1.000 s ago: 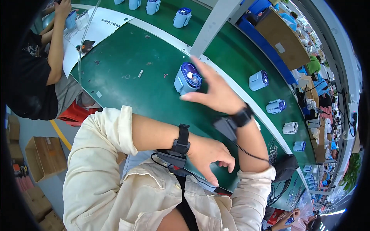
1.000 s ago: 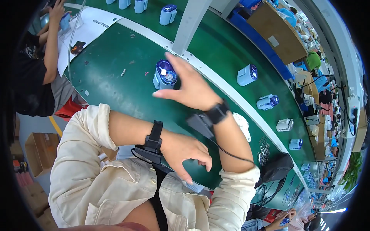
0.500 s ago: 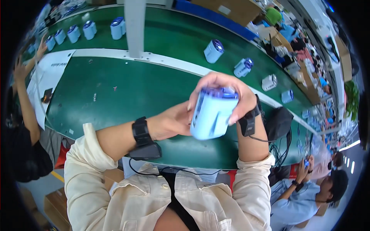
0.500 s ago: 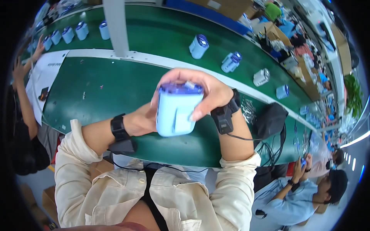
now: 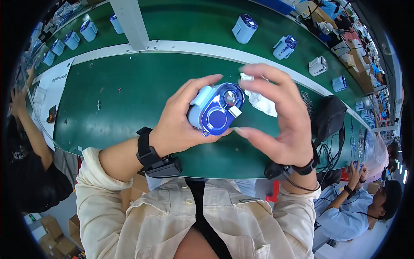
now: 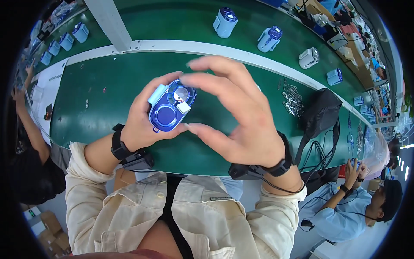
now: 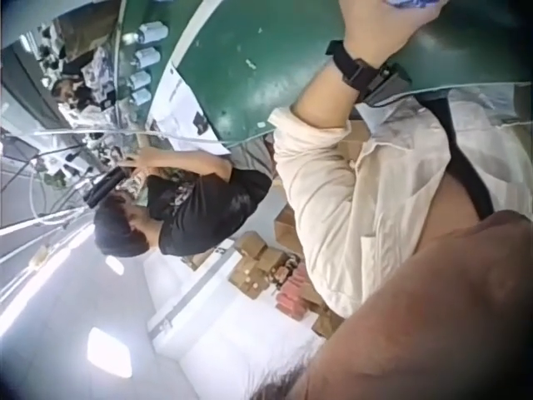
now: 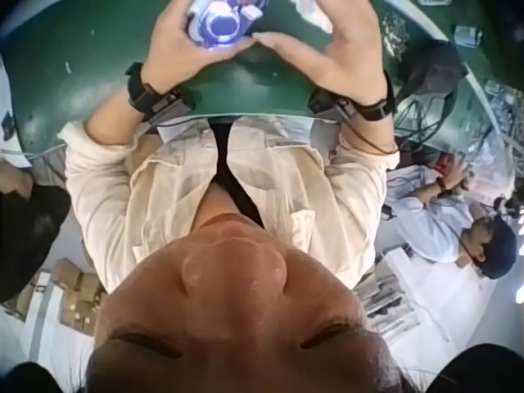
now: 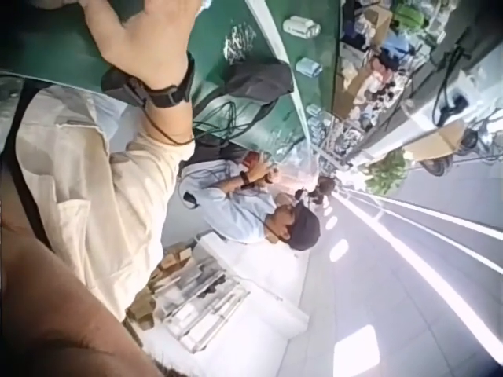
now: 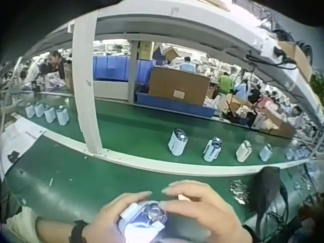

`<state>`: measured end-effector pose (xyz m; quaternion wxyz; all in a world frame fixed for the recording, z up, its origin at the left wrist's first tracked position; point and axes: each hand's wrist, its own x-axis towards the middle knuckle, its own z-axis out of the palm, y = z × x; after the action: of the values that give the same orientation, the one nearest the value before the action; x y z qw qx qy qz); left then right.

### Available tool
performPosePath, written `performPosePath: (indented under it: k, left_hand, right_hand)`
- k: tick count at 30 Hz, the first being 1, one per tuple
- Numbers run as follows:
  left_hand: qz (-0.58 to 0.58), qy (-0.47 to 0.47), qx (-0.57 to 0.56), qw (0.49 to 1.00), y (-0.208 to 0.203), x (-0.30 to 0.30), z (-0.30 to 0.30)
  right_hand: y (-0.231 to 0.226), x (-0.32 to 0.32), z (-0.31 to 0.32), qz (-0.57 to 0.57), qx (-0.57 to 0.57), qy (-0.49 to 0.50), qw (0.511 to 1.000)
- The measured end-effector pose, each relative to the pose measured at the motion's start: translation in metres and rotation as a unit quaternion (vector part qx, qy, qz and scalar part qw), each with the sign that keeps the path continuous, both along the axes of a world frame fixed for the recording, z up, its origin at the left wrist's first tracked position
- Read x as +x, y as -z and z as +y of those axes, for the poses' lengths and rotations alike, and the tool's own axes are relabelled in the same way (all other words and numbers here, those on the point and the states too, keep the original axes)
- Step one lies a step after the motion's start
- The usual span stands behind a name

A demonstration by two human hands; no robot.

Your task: The person picks up a blue device from the conveyor belt, peels a small white sticker from a sheet, and presses it onto the device's top surface. After pressing the sticker down, the person places the device back onto the belt and repeats the process.

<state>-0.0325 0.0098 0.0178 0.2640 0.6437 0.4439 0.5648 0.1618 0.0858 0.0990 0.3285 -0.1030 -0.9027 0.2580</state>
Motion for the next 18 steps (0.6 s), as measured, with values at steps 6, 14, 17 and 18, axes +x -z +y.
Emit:
performPosePath:
  k: [6,14,17,18]
  left_hand:
    - [0.029,-0.013,0.032,0.999,0.003,-0.001,0.001]
    - [0.118,-0.042,0.036,0.991,0.003,-0.001,0.001]
    - [0.125,-0.054,0.035,0.990,0.005,-0.001,0.000]
    - [0.119,-0.056,0.032,0.991,0.006,0.000,0.000]
  right_hand:
    - [0.010,0.000,0.006,0.046,0.135,0.016,0.990]
    - [0.026,-0.008,0.004,0.086,-0.236,0.075,0.965]
    - [0.032,-0.012,-0.002,0.107,-0.166,0.103,0.975]
    - [0.033,-0.013,-0.004,0.117,-0.128,0.117,0.978]
